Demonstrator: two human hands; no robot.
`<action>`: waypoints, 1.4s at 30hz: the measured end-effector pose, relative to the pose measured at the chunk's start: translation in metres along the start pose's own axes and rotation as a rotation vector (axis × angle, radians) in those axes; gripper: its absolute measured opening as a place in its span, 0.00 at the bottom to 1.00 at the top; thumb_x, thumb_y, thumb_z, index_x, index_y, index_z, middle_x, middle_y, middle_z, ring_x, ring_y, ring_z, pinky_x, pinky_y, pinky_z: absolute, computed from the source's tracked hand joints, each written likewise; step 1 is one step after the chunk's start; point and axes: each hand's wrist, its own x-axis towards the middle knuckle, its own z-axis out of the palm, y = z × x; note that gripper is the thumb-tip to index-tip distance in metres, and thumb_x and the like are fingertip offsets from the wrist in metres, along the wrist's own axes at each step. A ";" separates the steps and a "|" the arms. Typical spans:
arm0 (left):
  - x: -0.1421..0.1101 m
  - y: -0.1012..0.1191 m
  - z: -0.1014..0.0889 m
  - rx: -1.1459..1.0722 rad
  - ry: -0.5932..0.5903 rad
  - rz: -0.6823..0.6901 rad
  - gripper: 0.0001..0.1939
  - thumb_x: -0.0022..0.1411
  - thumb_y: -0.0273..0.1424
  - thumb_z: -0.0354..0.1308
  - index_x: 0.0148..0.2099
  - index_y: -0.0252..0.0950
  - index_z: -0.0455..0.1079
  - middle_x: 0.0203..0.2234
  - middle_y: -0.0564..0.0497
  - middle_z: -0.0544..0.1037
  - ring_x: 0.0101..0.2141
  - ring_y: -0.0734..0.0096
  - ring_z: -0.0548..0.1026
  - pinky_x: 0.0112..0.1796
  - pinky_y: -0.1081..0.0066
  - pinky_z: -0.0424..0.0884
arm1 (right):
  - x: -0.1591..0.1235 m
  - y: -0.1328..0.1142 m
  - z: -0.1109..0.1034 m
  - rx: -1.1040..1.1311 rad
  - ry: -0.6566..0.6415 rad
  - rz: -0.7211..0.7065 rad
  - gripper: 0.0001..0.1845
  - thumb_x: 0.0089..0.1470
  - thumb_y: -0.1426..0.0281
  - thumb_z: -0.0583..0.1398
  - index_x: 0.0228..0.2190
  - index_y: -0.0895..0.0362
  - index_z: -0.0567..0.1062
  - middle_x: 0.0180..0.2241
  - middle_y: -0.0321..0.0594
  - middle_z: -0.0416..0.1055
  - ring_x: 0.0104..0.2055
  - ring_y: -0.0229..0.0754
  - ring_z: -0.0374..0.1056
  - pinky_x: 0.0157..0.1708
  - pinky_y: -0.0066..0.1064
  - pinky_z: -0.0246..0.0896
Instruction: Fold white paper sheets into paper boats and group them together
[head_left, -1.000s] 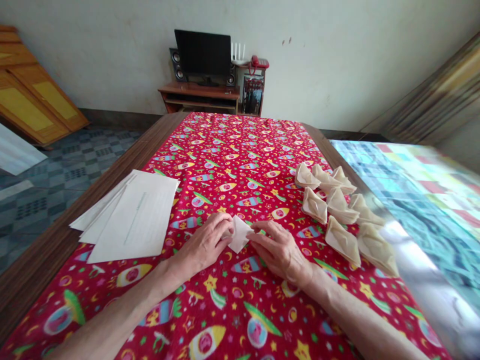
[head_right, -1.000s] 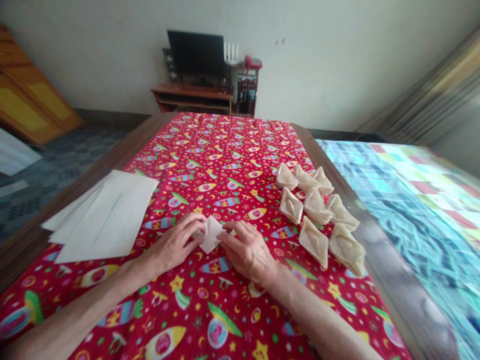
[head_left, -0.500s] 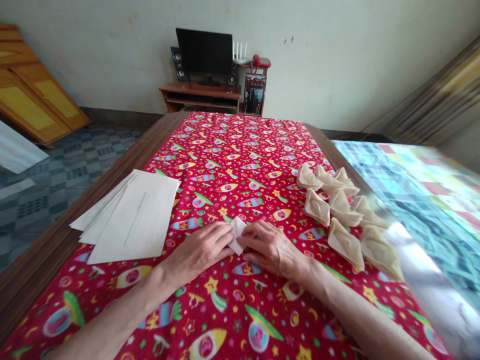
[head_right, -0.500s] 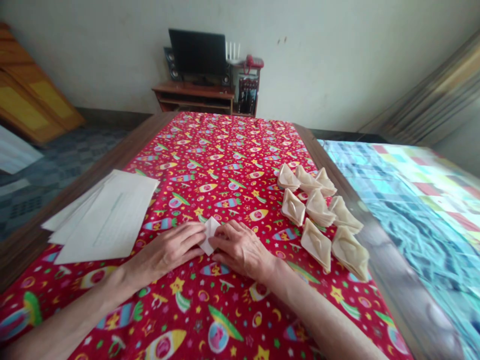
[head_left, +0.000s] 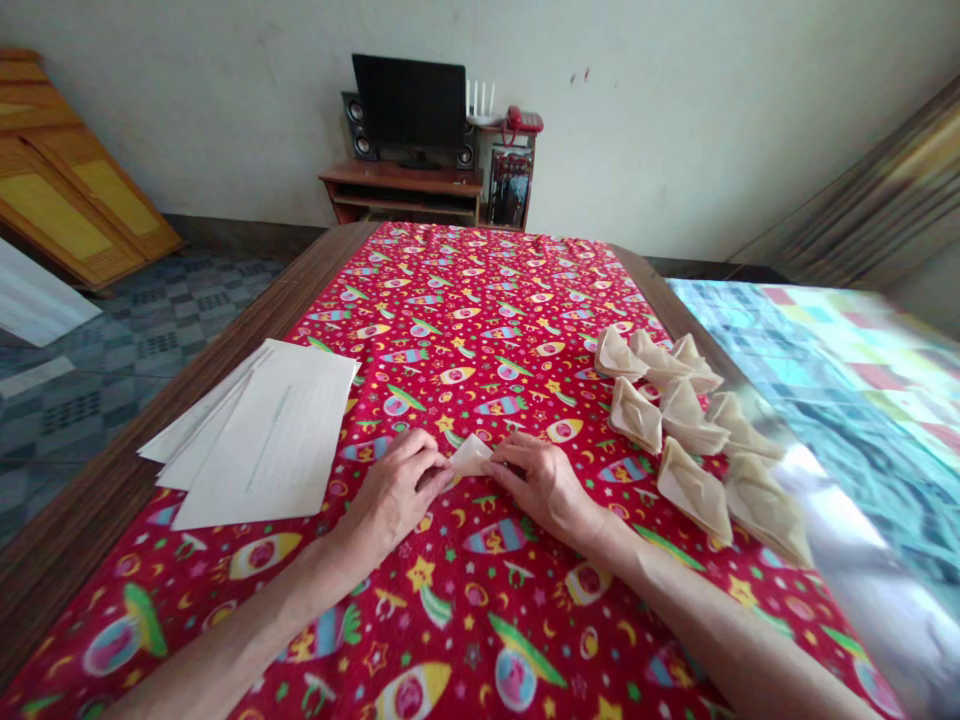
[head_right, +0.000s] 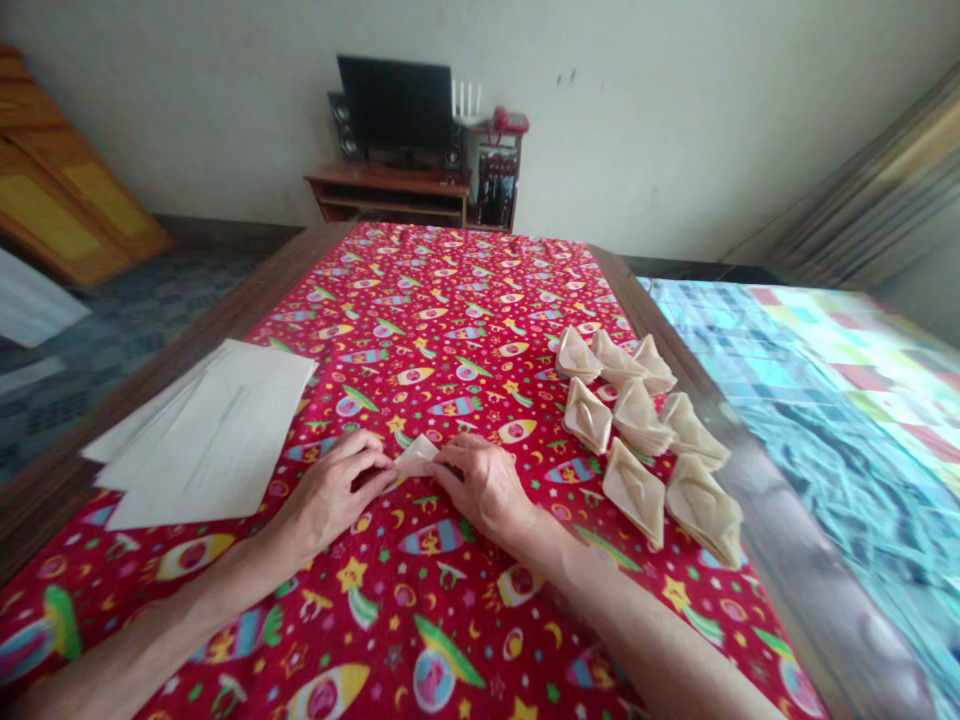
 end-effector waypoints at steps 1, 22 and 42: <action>0.000 -0.001 0.000 -0.018 -0.001 -0.029 0.05 0.61 0.26 0.56 0.31 0.35 0.68 0.30 0.53 0.68 0.33 0.72 0.69 0.36 0.72 0.67 | 0.001 0.000 0.000 -0.021 0.000 0.028 0.13 0.60 0.64 0.55 0.27 0.56 0.74 0.28 0.35 0.70 0.31 0.34 0.66 0.31 0.24 0.57; 0.006 0.003 -0.010 0.152 -0.114 -0.163 0.03 0.59 0.26 0.57 0.31 0.35 0.67 0.30 0.52 0.70 0.32 0.67 0.70 0.36 0.67 0.67 | 0.010 -0.006 -0.003 -0.363 -0.051 0.107 0.14 0.58 0.60 0.56 0.27 0.56 0.71 0.27 0.34 0.72 0.28 0.34 0.67 0.26 0.26 0.45; -0.015 0.036 0.002 0.430 -0.205 0.149 0.23 0.68 0.31 0.43 0.63 0.34 0.55 0.63 0.50 0.56 0.62 0.65 0.53 0.61 0.58 0.52 | -0.016 -0.017 0.000 -0.460 -0.015 -0.315 0.18 0.63 0.74 0.47 0.51 0.61 0.67 0.53 0.48 0.67 0.55 0.46 0.61 0.49 0.37 0.61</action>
